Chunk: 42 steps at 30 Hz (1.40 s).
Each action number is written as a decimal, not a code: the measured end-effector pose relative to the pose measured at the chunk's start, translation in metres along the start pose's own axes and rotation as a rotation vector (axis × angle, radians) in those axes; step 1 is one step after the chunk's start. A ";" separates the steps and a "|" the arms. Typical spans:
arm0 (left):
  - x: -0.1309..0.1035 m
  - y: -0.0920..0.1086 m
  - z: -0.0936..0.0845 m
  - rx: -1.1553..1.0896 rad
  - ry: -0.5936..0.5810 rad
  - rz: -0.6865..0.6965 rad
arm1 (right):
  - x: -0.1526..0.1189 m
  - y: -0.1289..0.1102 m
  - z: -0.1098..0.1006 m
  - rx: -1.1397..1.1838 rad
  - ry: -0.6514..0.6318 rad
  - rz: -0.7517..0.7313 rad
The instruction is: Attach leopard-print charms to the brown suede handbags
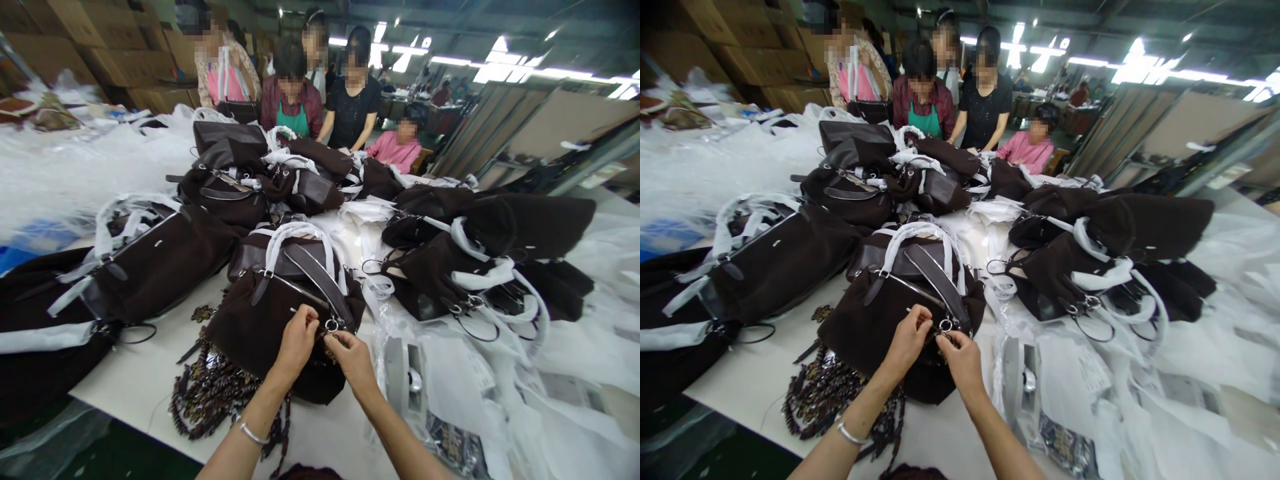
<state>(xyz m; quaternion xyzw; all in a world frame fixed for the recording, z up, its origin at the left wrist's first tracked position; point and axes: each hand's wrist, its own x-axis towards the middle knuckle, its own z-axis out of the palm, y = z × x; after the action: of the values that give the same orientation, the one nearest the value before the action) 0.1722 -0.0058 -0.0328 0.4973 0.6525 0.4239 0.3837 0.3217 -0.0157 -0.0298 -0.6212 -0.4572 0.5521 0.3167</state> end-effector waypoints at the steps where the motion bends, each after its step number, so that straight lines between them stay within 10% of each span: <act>1: 0.001 0.000 -0.002 -0.001 0.070 0.023 | -0.002 -0.004 -0.004 -0.084 0.032 -0.075; 8: 0.014 0.009 0.001 -0.721 0.028 -0.125 | 0.008 -0.018 -0.022 -0.283 0.175 -0.354; 19: 0.016 -0.008 0.007 -0.378 -0.018 -0.109 | 0.025 -0.018 -0.013 -0.324 0.009 0.001; 32: 0.027 -0.027 0.019 -0.484 -0.337 -0.058 | 0.029 -0.010 -0.011 -0.353 0.035 -0.124; 42: 0.037 -0.025 0.019 -0.478 -0.417 0.041 | 0.030 -0.011 -0.005 0.118 -0.019 0.142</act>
<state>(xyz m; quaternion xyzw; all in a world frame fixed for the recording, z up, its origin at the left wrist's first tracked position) 0.1737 0.0296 -0.0661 0.4823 0.4315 0.4620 0.6064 0.3236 0.0167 -0.0312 -0.6270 -0.3819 0.6048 0.3085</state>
